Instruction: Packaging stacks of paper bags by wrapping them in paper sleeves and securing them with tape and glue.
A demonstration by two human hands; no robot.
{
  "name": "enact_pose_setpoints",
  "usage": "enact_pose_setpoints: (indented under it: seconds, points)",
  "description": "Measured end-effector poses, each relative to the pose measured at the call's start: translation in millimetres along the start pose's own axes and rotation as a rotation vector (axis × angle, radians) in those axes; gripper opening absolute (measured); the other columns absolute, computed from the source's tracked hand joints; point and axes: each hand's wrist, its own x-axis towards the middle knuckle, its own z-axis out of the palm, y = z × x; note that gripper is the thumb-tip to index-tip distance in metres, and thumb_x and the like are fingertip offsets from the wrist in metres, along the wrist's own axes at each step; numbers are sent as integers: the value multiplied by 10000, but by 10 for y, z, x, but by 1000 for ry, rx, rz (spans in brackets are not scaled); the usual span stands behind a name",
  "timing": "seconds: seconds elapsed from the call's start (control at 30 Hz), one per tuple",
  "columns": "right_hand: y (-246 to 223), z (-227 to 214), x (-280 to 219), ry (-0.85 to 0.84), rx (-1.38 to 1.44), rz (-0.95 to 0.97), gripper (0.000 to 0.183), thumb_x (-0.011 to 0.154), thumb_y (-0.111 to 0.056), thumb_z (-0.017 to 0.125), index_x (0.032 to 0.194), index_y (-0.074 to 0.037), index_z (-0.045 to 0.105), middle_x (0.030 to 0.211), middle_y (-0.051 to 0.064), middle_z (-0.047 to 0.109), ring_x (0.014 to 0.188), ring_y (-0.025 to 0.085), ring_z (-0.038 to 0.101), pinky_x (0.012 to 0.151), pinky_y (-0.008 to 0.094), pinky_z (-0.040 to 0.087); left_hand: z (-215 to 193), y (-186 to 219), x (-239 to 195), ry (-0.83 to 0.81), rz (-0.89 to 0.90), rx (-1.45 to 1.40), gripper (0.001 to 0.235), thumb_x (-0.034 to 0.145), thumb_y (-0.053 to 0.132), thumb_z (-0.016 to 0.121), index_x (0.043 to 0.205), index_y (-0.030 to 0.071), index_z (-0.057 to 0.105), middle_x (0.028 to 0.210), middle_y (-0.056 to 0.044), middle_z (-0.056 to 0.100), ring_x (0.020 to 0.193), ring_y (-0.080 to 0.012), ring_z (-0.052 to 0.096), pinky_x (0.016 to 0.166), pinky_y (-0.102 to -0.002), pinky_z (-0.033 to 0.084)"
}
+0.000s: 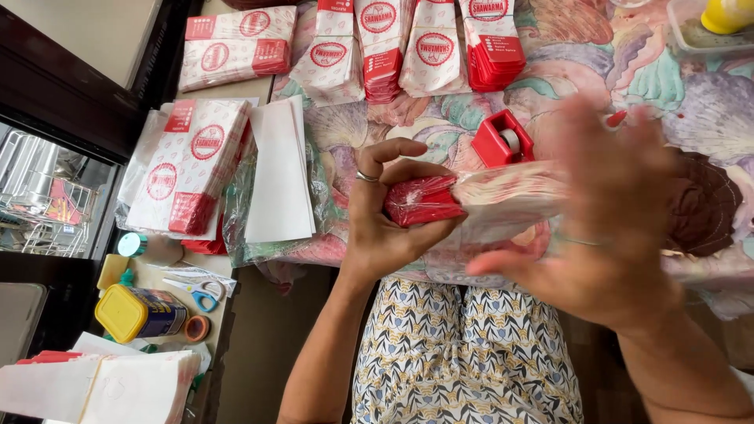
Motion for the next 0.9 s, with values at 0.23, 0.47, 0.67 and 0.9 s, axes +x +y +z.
enact_pose_setpoints:
  seconds: [0.23,0.47,0.67,0.9]
  points:
    - [-83,2,309,-172,-357,-198,1113,904,-934,528,1417,42,681,1464,168,669,1356,345,643,1151,604,411,-33,58,9,-37,-46,-105,721,762,98,863,1320,105,406,1183,-156,689,1052,-204,707,904,-269,600]
    - [152,-92,132,-207,-169,-108,1275,701,-721,937,1586,65,463,1602,234,564,1453,406,561,1215,683,327,-61,44,17,-54,-60,-105,687,795,127,859,1320,143,417,1152,-146,674,1065,-176,677,932,-267,572]
    - [605,665,-688,300,952,378,1197,588,-247,754,1645,-56,225,1560,312,430,1447,410,498,1303,558,495,-53,4,55,-34,-2,-98,595,821,132,850,1260,139,448,1122,-120,655,1058,-163,681,890,-241,595]
    - [638,1288,-1313,189,1338,684,968,586,-244,933,1395,16,470,1149,95,696,1104,232,677,909,355,629,-245,86,83,312,168,-222,654,773,39,908,1317,93,549,1161,-142,731,1102,-205,729,975,-309,633]
